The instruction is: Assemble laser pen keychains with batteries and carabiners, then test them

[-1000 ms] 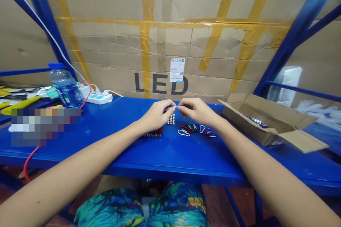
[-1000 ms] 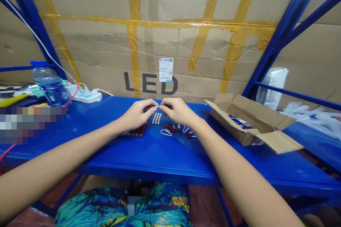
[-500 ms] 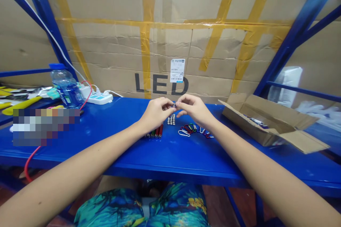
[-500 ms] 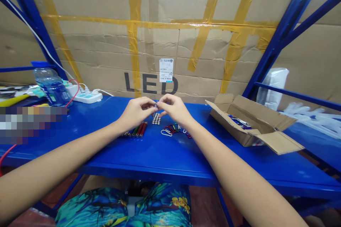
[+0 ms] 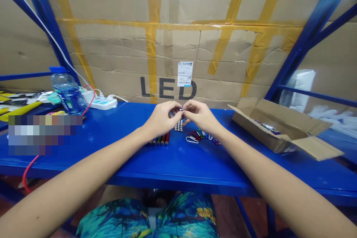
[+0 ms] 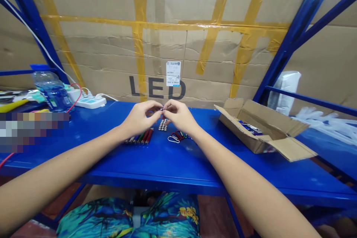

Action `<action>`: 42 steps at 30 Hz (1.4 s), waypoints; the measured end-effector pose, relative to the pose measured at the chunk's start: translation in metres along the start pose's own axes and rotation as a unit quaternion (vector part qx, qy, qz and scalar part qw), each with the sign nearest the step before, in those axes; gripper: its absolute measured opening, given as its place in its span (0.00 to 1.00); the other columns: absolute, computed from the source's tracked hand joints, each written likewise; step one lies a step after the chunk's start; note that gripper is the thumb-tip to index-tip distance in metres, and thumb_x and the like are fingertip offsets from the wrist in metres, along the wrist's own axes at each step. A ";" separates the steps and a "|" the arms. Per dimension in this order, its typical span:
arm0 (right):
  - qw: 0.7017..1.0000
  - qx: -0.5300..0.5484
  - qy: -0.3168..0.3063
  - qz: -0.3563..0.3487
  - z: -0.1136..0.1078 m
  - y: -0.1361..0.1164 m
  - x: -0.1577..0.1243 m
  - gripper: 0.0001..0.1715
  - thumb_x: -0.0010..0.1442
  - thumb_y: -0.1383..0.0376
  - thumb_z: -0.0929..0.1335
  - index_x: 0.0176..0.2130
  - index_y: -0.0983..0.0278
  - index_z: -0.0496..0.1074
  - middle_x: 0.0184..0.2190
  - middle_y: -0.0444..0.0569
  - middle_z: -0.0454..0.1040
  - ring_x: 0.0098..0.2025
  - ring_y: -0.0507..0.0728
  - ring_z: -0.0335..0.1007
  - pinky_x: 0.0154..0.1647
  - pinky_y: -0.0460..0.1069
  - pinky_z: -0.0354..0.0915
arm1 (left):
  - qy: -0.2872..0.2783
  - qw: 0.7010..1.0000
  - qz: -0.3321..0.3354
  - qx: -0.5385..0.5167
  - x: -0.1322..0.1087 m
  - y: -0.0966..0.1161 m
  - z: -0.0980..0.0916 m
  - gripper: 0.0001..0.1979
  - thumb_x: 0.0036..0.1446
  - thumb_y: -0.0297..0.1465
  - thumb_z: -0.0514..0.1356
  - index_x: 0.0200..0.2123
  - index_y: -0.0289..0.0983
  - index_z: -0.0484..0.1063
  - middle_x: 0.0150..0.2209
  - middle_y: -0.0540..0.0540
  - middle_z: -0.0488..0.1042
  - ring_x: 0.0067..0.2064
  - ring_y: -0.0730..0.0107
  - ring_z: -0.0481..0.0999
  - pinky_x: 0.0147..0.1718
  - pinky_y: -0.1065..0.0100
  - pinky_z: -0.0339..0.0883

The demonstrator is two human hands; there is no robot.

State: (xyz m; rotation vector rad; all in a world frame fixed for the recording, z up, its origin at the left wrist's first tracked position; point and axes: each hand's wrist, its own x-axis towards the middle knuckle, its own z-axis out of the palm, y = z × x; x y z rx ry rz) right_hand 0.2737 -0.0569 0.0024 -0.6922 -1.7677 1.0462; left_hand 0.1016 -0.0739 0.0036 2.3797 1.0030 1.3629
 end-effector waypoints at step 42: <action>0.956 -0.274 -0.029 -0.103 -0.015 0.003 -0.005 0.06 0.63 0.62 0.65 0.38 0.62 0.64 0.33 0.47 0.71 0.34 0.55 0.66 0.35 0.50 0.61 | -0.044 0.989 -0.083 -0.116 0.004 -0.007 -0.012 0.06 0.57 0.32 0.60 0.34 0.35 0.73 0.23 0.50 0.73 0.20 0.76 0.71 0.22 0.72 0.66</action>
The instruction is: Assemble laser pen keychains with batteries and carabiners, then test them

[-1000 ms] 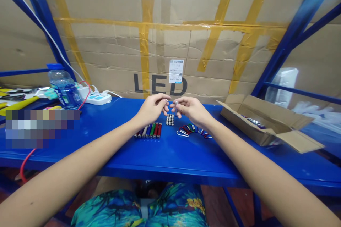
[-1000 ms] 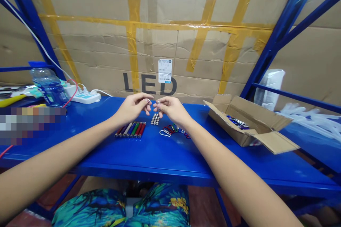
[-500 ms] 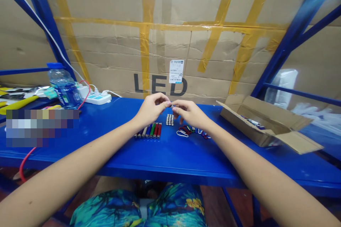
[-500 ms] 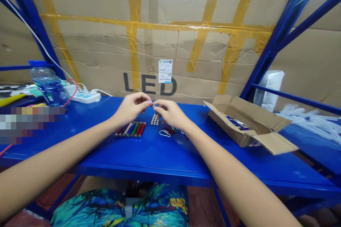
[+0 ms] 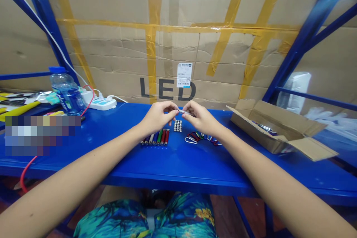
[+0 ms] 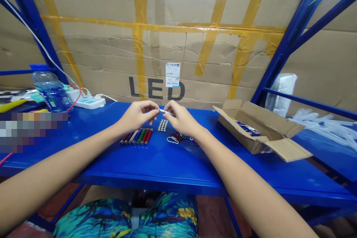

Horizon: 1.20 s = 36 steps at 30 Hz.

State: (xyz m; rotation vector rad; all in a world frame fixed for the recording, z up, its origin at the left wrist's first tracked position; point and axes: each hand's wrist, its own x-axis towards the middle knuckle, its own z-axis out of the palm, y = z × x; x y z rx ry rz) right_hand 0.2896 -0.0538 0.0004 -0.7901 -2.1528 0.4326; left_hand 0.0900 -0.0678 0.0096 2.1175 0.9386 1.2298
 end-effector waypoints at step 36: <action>0.998 0.047 0.026 -0.018 0.000 -0.005 -0.001 0.07 0.59 0.63 0.68 0.34 0.64 0.66 0.31 0.48 0.71 0.34 0.54 0.68 0.35 0.50 0.64 | -0.014 1.000 0.024 -0.012 -0.004 -0.002 0.003 0.05 0.58 0.30 0.59 0.34 0.34 0.74 0.21 0.50 0.73 0.23 0.75 0.73 0.25 0.73 0.68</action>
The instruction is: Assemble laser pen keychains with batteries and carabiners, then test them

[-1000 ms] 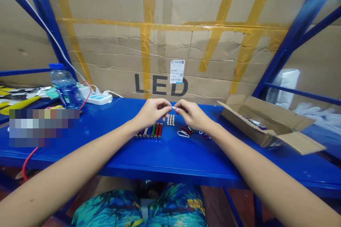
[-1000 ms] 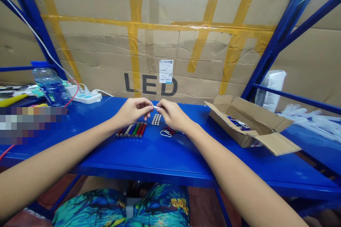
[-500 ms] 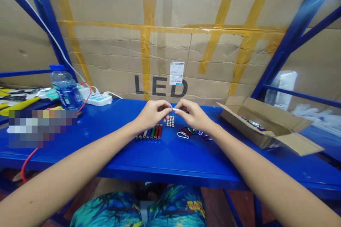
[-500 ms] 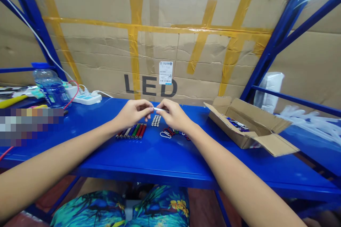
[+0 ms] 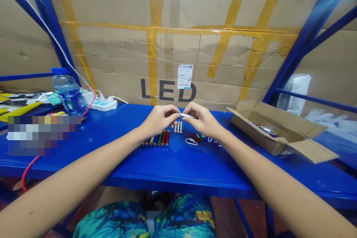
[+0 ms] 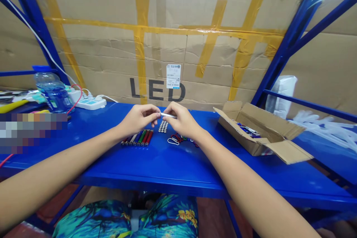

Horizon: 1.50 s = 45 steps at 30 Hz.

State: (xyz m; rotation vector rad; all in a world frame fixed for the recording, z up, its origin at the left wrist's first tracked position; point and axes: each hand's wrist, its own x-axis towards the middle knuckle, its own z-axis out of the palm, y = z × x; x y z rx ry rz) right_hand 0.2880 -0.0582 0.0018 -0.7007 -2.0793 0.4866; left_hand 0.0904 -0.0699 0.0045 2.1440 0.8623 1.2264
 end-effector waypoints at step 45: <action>0.995 -0.098 0.018 0.027 -0.016 -0.008 0.006 0.20 0.53 0.56 0.73 0.41 0.64 0.69 0.33 0.47 0.72 0.33 0.54 0.66 0.34 0.50 0.62 | 0.041 0.995 -0.021 -0.084 0.009 -0.003 -0.003 0.04 0.54 0.29 0.61 0.30 0.34 0.70 0.25 0.48 0.74 0.27 0.73 0.75 0.29 0.69 0.71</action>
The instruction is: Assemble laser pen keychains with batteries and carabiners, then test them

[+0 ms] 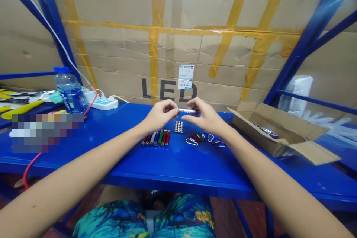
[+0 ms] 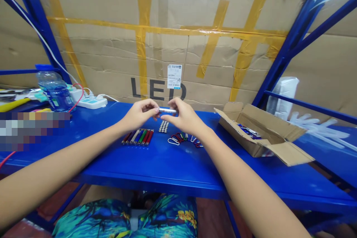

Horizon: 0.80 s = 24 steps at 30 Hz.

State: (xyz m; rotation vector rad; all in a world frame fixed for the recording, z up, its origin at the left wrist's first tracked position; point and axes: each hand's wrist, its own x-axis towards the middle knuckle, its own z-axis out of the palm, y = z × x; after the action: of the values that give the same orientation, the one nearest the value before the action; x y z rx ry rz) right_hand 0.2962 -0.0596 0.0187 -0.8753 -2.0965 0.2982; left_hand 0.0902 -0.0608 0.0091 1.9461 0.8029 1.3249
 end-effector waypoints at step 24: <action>0.913 -0.105 -0.383 0.096 0.009 -0.020 -0.012 0.03 0.46 0.70 0.70 0.23 0.63 0.74 0.20 0.42 0.73 0.21 0.51 0.63 0.21 0.46 0.56 | 0.106 0.952 -0.091 -0.274 0.008 0.003 -0.013 0.04 0.59 0.28 0.56 0.32 0.35 0.63 0.28 0.45 0.75 0.30 0.65 0.78 0.33 0.59 0.75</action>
State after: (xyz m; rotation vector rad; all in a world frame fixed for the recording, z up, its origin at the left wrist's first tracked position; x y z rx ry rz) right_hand 0.2852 -0.0814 0.0154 -1.2346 -2.8040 0.6039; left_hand 0.0811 -0.0542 0.0191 1.2838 0.6084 1.4687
